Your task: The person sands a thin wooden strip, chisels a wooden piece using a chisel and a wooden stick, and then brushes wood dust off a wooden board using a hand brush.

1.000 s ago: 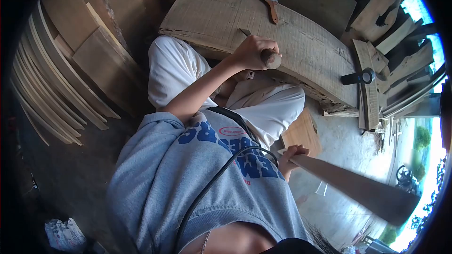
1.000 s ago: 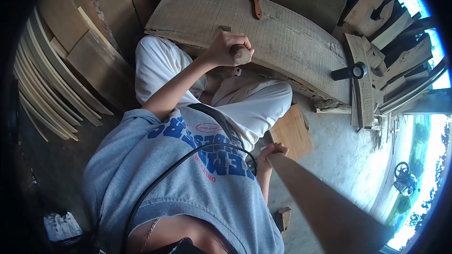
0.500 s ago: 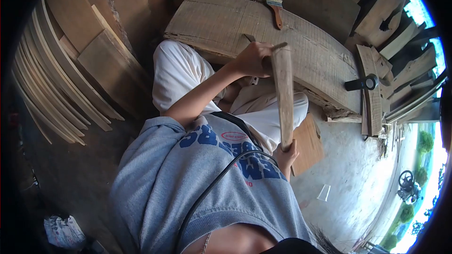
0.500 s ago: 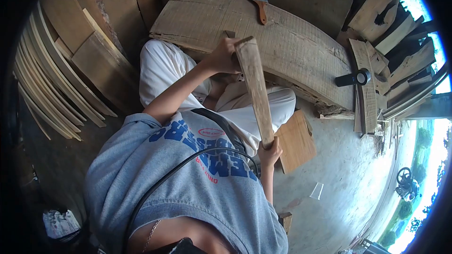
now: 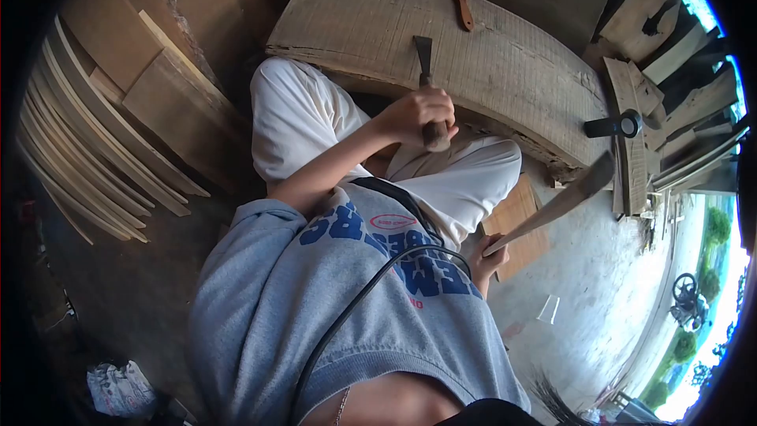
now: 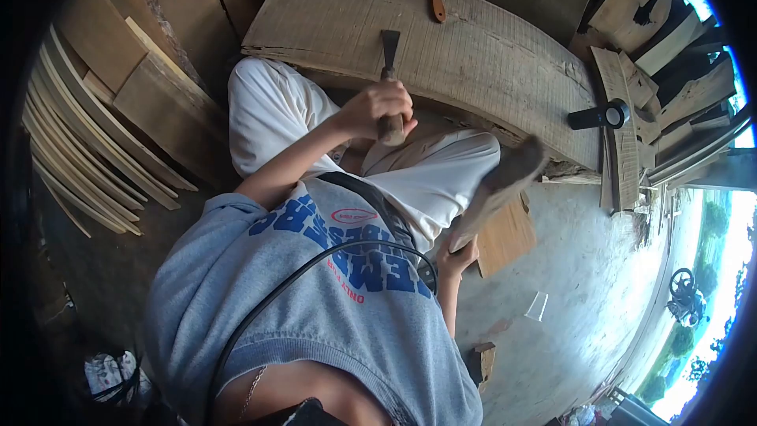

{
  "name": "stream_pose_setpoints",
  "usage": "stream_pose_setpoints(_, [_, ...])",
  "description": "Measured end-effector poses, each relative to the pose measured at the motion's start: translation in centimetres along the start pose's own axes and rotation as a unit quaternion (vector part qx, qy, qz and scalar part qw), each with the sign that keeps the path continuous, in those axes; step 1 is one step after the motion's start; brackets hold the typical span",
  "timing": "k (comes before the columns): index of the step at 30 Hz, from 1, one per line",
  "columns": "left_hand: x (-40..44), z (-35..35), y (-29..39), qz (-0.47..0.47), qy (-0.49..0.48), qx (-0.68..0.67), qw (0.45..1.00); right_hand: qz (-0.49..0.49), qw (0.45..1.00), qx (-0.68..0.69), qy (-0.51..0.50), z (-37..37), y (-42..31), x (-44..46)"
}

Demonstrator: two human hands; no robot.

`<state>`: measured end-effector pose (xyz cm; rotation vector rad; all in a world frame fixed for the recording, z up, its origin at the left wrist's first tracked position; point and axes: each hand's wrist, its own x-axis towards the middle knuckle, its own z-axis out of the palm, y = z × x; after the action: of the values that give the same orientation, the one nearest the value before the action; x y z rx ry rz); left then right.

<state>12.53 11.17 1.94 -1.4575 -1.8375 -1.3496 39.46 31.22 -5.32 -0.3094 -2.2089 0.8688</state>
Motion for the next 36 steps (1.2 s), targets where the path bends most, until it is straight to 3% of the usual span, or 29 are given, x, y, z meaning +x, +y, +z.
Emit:
stream_pose_setpoints(2, [1.1,-0.4,-0.9,-0.034,0.013,-0.003,0.999,-0.075,0.997,-0.026,0.003,0.0,0.1,-0.1])
stream_pose_setpoints(5, [3.5,-2.2,-2.5,-0.037,0.006,0.043,0.998,0.094,0.995,0.015,-0.043,0.1,-1.1,-0.6])
stream_pose_setpoints(8, [4.7,-2.6,-2.7,-0.089,-0.004,0.029,0.996,0.001,0.995,-0.009,-0.099,1.5,-0.8,1.1])
stream_pose_setpoints(11, [5.8,-2.6,-4.0,-0.088,0.002,-0.022,0.996,0.023,0.976,-0.147,-0.157,1.9,-1.0,2.2])
stream_pose_setpoints(13, [6.3,-2.8,-4.0,-0.075,0.027,-0.026,0.996,-0.028,0.989,-0.111,-0.098,1.9,-0.9,2.6])
stream_pose_setpoints(15, [5.9,-3.2,-3.8,-0.122,-0.034,-0.031,0.992,-0.058,0.997,-0.044,-0.036,2.2,-0.7,2.4])
stream_pose_setpoints(17, [5.3,-2.9,-4.6,-0.088,-0.030,-0.018,0.995,0.021,0.998,-0.016,-0.063,3.3,-0.9,2.6])
stream_pose_setpoints(18, [5.6,-3.2,-4.2,-0.055,-0.025,-0.003,0.998,0.023,0.993,-0.083,-0.075,3.6,-0.7,2.9])
stream_pose_setpoints(19, [5.4,-3.3,-3.4,-0.046,0.027,-0.063,0.997,0.047,0.991,-0.089,-0.084,3.6,-0.4,3.0])
stream_pose_setpoints(21, [5.8,-3.8,-2.9,-0.101,-0.023,-0.030,0.994,0.079,0.994,-0.053,-0.060,3.5,-0.5,3.6])
stream_pose_setpoints(23, [5.6,-3.4,-3.7,-0.129,-0.037,-0.035,0.990,0.009,0.999,-0.042,0.005,3.4,-0.7,3.9])
stream_pose_setpoints(26, [5.9,-3.1,-4.3,-0.104,-0.035,-0.042,0.993,-0.016,0.999,0.022,-0.031,3.9,1.2,3.2])
stream_pose_setpoints(29, [5.5,-3.1,-4.4,-0.014,0.029,-0.014,0.999,0.031,0.987,-0.112,-0.108,4.3,0.9,3.3])
stream_pose_setpoints(32, [5.3,-3.1,-3.5,-0.078,-0.006,-0.044,0.996,0.031,0.999,-0.034,-0.005,3.5,0.7,3.0])
stream_pose_setpoints(35, [5.2,-2.4,-3.4,-0.061,-0.001,-0.034,0.998,0.032,0.996,-0.022,-0.076,3.3,-0.5,3.6])
stream_pose_setpoints(36, [4.8,-2.1,-3.5,-0.069,-0.023,0.019,0.997,0.014,0.979,-0.158,-0.131,3.3,-0.2,3.4])
